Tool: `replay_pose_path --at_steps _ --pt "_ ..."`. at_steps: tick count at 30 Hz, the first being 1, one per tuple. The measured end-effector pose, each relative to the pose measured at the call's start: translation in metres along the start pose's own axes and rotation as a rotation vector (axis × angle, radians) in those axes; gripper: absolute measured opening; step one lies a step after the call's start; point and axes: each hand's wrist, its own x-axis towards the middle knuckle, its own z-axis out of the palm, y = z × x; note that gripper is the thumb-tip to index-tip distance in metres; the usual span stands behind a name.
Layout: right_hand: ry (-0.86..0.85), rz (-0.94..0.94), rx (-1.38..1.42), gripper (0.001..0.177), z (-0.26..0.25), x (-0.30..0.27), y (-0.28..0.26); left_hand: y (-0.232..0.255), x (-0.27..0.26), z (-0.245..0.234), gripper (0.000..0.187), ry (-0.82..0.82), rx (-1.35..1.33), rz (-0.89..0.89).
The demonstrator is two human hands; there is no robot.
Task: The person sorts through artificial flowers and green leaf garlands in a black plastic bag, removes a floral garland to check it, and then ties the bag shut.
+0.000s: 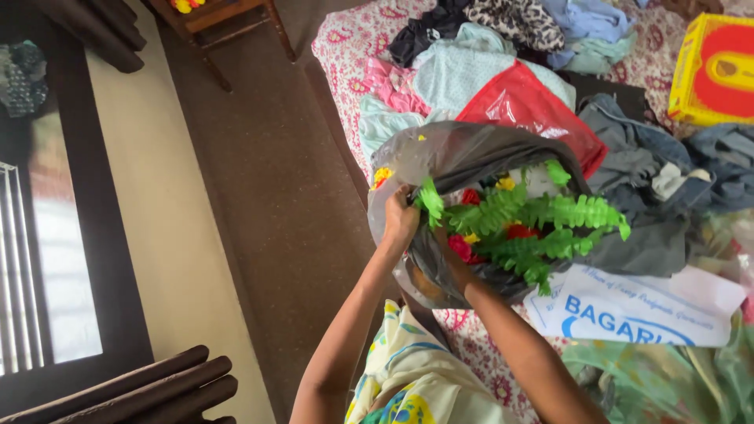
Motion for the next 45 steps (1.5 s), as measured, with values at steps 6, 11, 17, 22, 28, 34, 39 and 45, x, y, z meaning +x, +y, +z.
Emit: replay_pose_path --at_steps 6,11,17,22,28,34,39,45 --pt "-0.134 -0.156 -0.337 0.049 -0.017 -0.018 -0.018 0.004 0.008 0.014 0.027 -0.028 -0.074 -0.185" --pt "-0.133 -0.212 -0.581 0.052 -0.032 -0.064 -0.061 0.009 0.033 0.012 0.036 -0.028 0.056 -0.018" --pt "0.442 -0.278 -0.508 0.029 -0.077 -0.176 -0.190 0.068 0.052 0.021 0.054 -0.129 0.682 0.236" --pt "0.897 -0.474 -0.129 0.024 -0.129 -0.243 -0.185 0.087 0.061 0.061 0.091 -0.188 0.868 0.445" --pt "0.955 -0.126 -0.028 0.027 -0.191 -0.268 -0.052 0.064 0.072 0.101 0.062 -0.211 1.090 0.698" --pt "0.719 -0.117 -0.469 0.027 -0.137 -0.253 -0.055 0.069 0.073 0.121 0.090 -0.394 1.099 0.649" --pt "0.788 -0.203 -1.904 0.027 -0.145 -0.178 -0.021 0.022 0.075 0.136 0.102 -0.415 1.439 0.642" --pt "0.616 -0.065 -2.402 0.021 -0.173 -0.171 0.078 -0.066 0.118 0.136 0.040 -0.457 1.327 0.626"
